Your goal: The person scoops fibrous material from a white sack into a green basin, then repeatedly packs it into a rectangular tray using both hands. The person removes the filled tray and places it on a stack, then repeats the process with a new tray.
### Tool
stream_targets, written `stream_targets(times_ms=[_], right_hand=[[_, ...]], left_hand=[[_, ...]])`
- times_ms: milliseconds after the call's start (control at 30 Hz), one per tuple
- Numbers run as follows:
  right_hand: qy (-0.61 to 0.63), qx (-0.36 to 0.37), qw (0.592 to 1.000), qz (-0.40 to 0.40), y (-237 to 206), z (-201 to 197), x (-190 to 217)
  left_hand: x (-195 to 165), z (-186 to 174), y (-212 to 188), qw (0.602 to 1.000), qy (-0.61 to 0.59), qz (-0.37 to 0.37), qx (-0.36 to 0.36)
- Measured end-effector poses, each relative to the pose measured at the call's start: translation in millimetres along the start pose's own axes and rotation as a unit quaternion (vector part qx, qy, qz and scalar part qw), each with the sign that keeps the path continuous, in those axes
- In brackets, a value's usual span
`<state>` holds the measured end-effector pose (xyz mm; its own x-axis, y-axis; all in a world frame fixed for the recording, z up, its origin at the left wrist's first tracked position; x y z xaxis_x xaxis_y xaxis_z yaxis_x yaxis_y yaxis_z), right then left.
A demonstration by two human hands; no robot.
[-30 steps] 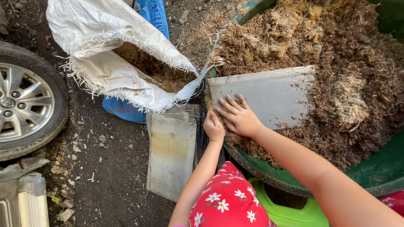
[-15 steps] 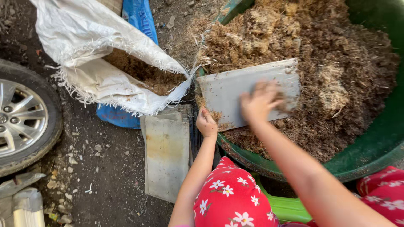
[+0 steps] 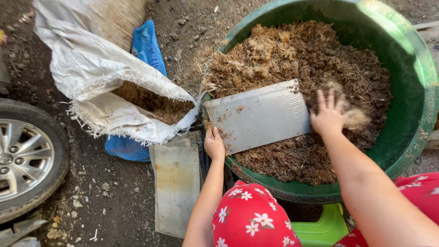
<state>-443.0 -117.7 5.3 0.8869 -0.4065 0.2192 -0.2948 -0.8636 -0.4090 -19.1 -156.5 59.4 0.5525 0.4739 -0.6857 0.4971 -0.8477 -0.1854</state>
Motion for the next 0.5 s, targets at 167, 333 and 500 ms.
stream_targets(times_ms=[167, 333, 500], right_hand=[[0.004, 0.085, 0.991, 0.103, -21.0, 19.3, -39.6], [0.032, 0.075, 0.990, 0.113, -49.2, 25.9, -39.4], [0.010, 0.089, 0.991, 0.100, -56.8, 21.1, -41.2]], left_hand=[[-14.1, 10.3, 17.2, 0.988, -0.082, -0.081, 0.103], [-107.3, 5.1, 51.0, 0.987, -0.108, 0.090, 0.077], [-223.7, -16.1, 51.9, 0.951, -0.166, 0.247, 0.087]])
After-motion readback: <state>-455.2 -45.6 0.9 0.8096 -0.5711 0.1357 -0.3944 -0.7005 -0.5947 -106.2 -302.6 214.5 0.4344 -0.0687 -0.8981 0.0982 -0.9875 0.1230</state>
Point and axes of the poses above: each hand's wrist, its own y-axis towards the middle knuckle, its own z-axis out of the palm, x = y × z, the point moved 6 cm from there along y, towards the middle knuckle, and after that the axes turned 7 degrees about -z, right-handed, at the moved point
